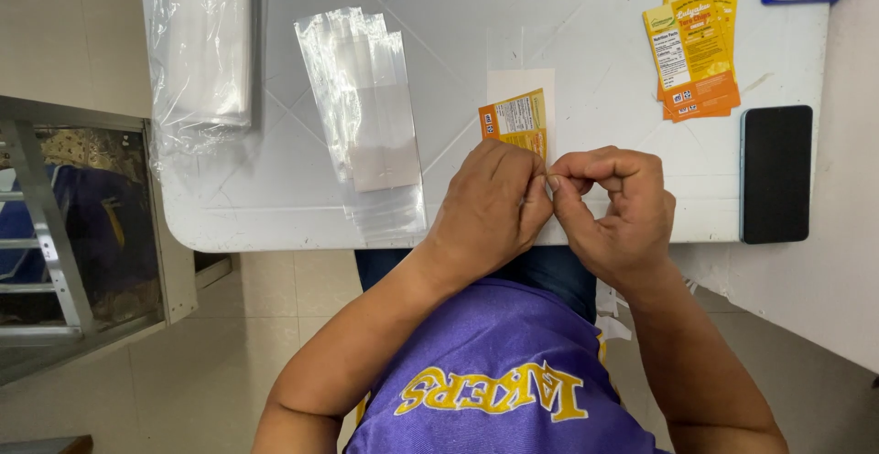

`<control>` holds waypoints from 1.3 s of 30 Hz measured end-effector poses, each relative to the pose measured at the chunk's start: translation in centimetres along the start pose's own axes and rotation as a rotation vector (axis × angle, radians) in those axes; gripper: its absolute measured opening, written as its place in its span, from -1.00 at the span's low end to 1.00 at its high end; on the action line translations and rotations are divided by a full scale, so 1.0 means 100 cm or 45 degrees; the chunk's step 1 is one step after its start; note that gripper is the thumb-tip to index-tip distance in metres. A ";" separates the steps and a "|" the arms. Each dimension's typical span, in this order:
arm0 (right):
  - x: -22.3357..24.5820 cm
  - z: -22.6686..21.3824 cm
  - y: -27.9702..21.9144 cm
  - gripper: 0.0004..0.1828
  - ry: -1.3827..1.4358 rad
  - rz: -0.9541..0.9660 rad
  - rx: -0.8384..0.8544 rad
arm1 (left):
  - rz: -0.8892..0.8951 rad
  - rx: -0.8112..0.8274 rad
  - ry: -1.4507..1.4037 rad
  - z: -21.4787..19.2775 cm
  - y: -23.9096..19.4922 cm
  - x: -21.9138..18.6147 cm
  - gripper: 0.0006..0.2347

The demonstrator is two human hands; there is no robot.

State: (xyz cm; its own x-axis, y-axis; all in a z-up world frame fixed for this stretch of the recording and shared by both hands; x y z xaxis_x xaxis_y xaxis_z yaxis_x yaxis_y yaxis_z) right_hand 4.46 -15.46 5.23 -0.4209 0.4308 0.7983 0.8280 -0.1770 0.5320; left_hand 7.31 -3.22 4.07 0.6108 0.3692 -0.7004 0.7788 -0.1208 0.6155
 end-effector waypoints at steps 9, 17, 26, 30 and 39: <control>-0.021 -0.004 -0.006 -0.61 0.185 0.231 0.046 | 0.009 0.032 -0.131 0.007 -0.002 0.002 -0.94; -0.025 -0.008 -0.006 -0.61 0.220 0.287 0.063 | -0.009 0.063 -0.236 0.007 0.000 0.000 -0.94; -0.020 -0.011 0.001 -0.65 0.145 0.220 0.114 | 0.022 0.100 -0.226 0.009 0.002 -0.002 -0.88; -0.023 -0.009 0.000 -0.66 0.172 0.230 0.127 | 0.014 0.104 -0.210 0.011 -0.001 0.002 -0.88; -0.021 -0.006 -0.001 -0.62 0.136 0.210 0.075 | 0.047 0.101 -0.142 0.015 -0.005 0.002 -0.90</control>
State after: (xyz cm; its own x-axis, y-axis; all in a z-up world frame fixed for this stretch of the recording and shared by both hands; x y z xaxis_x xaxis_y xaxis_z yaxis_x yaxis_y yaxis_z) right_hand 5.07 -16.90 3.64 -0.3121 0.3032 0.9004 0.9080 -0.1838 0.3766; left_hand 7.30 -4.44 3.07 0.6478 0.2589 -0.7164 0.7617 -0.2066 0.6141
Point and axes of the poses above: each hand's wrist, its own y-axis towards the middle knuckle, its own z-axis out of the palm, x = y × z, the point moved 9 cm from there along y, towards the middle knuckle, and after that the axes turned 13 degrees about -x, right-handed, at the moved point
